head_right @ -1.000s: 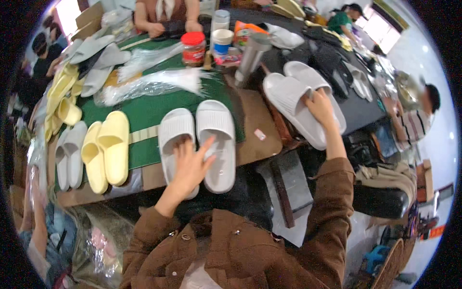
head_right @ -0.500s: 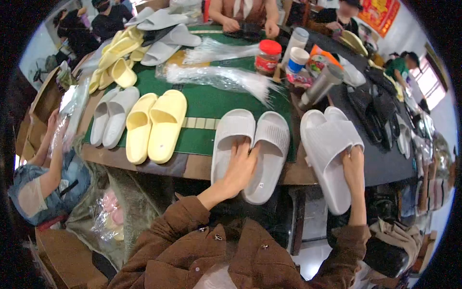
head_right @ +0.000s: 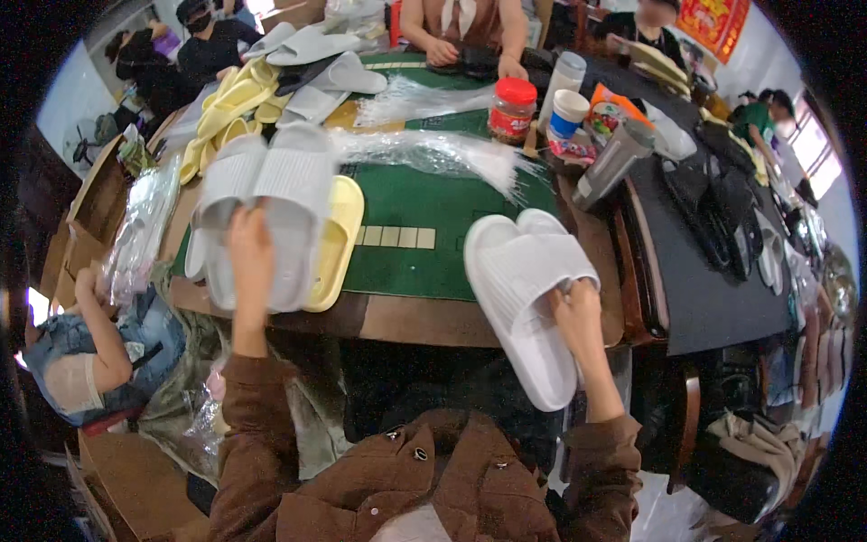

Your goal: The person assembles slipper sandals by hand, inserting small white plastic ties through the straps of various colored slippers. They handle pink, white, yellow, and black slippers, picking them up, threading the ties, and placing them back on the table.

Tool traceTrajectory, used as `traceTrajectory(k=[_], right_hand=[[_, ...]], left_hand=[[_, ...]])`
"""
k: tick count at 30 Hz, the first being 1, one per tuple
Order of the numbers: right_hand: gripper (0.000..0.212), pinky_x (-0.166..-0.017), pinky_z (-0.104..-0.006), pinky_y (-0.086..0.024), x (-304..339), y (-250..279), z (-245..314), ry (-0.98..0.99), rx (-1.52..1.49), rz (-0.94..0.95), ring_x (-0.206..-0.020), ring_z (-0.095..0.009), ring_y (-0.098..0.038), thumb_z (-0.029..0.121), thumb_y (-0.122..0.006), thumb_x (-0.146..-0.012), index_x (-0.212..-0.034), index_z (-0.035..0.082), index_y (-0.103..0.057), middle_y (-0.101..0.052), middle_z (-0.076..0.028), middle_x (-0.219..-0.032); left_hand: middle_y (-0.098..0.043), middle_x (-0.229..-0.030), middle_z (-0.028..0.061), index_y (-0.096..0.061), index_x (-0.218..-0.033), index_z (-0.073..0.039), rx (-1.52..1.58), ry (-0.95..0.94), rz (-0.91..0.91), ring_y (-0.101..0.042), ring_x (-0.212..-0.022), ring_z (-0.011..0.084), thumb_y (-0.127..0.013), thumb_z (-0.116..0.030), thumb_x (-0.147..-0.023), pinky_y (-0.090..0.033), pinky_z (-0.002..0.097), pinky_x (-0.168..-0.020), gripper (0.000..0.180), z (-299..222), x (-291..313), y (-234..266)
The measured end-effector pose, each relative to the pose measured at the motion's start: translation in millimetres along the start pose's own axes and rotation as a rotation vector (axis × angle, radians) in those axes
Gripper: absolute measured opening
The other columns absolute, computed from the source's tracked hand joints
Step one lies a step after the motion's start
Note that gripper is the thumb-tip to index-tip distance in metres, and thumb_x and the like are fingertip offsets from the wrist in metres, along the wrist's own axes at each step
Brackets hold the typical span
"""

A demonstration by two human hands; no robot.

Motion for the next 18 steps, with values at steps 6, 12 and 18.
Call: traceTrajectory(k=[6,12,18], right_hand=[[0.027,-0.070,-0.0457,-0.046,-17.9,-40.8,35.8,0.032,-0.088,0.061,-0.077,-0.044,-0.059,0.016,-0.062,-0.080,-0.079,-0.012,-0.061,-0.059,-0.030,-0.085],[0.031,-0.066,-0.0464,-0.047,-33.9,-87.0,75.9,0.035,-0.075,0.177,-0.072,-0.042,-0.060,0.020,-0.063,-0.080,-0.077,-0.011,-0.061,-0.061,-0.029,-0.080],[0.034,-0.064,-0.0391,-0.051,-34.9,-126.3,93.8,0.037,-0.418,0.287,-0.072,-0.032,-0.066,0.023,-0.064,-0.083,-0.089,-0.010,-0.062,-0.065,-0.022,-0.079]], left_hand=[[-0.060,-0.103,0.0154,-0.066,-0.109,-0.005,-0.373,0.143,-0.088,-0.052,-0.102,0.0366,-0.052,0.000,-0.076,-0.041,0.0459,-0.089,0.036,140.6,-1.0,3.5],[-0.056,-0.103,0.0208,-0.063,-0.112,-0.002,-0.036,0.363,-0.015,-0.051,-0.100,0.0379,-0.054,-0.003,-0.079,-0.042,0.0449,-0.089,0.034,175.5,4.3,-13.8],[-0.039,-0.131,0.0247,-0.050,-0.123,-0.002,-0.064,0.270,-0.254,-0.031,-0.127,0.0407,-0.057,-0.007,-0.086,-0.026,0.0472,-0.105,0.038,111.8,13.8,28.6]])
Point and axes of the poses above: each hand's wrist, its own x-axis away from the middle knuckle, its own y-axis out of the back of the hand, z = x × y, the point moved 10 cm from there along -x, towards the middle knuckle
